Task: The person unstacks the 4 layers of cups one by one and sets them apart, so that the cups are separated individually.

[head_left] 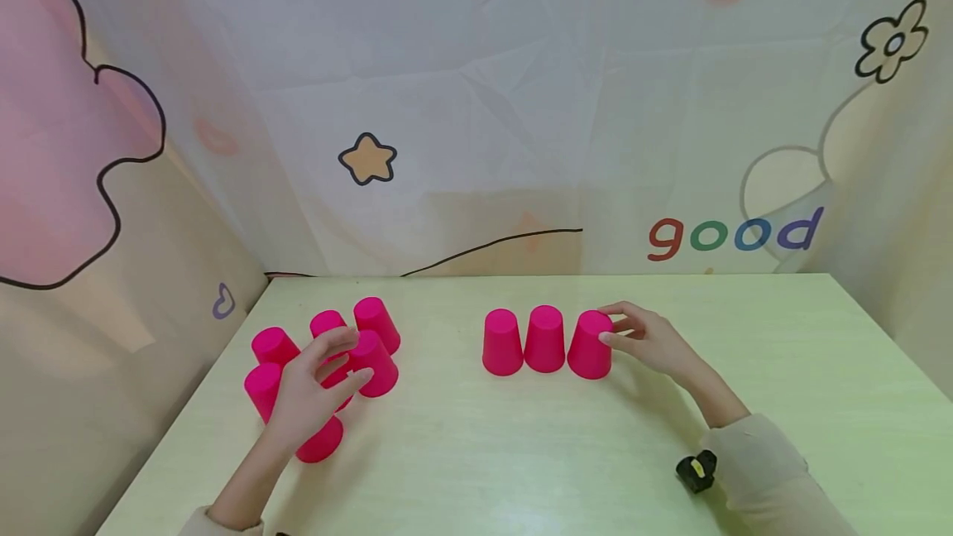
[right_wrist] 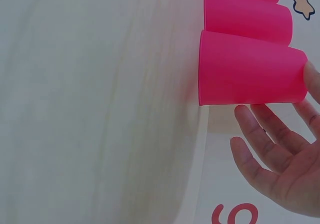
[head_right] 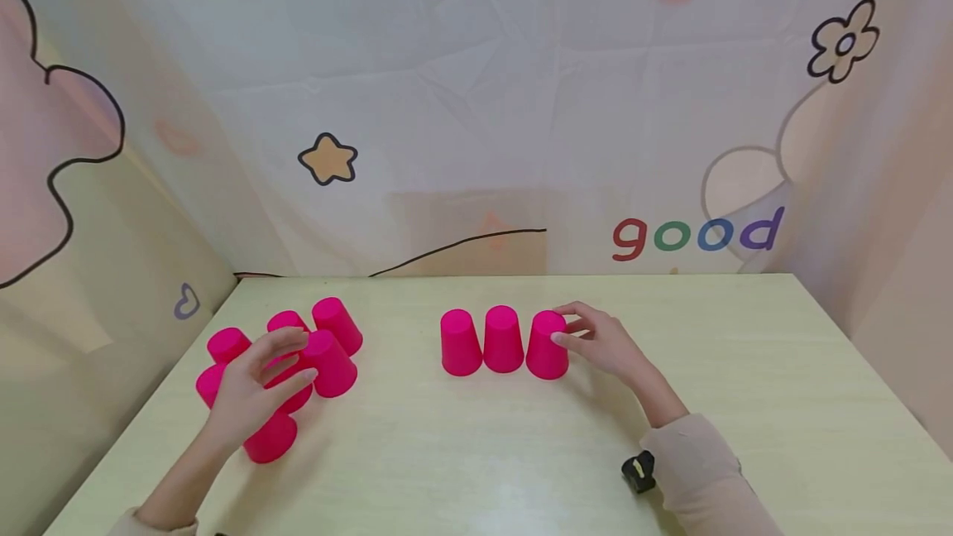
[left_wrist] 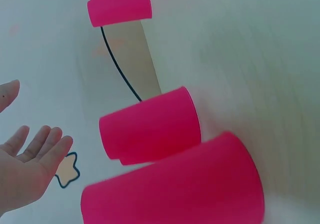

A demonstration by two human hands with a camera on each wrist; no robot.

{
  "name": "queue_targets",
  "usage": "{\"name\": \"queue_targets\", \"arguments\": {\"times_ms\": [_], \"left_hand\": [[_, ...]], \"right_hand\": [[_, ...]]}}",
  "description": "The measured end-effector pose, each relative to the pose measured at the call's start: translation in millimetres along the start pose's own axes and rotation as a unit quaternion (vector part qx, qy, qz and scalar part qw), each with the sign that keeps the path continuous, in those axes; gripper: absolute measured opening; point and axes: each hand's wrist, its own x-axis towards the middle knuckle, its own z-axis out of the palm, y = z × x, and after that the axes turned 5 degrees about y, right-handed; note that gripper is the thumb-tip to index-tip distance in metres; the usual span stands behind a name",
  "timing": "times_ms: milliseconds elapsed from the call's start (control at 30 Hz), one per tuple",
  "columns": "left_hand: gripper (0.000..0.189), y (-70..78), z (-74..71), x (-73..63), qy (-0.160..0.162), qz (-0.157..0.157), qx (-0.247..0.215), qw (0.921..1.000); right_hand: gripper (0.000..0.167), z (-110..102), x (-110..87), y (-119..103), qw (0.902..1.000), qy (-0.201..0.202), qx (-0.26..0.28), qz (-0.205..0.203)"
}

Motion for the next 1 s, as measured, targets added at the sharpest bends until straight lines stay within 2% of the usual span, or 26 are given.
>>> {"name": "queue_targets", "arguments": {"times_ms": [533,1000], "left_hand": [[0.06,11.3,59.2,34.2,-0.022,0.002,-0.061,0.9979],[0.062,4.7,99.9,59.0,-0.07,-0.013,-0.051,0.9962]], "right_hand": [[0.044,0.3,0.2,0.3,0.9999,-0.001,0.006,-0.009],[0.044,-0.7,-1.0,-1.4,1.0,-0.001,0.001,-0.008]]}}
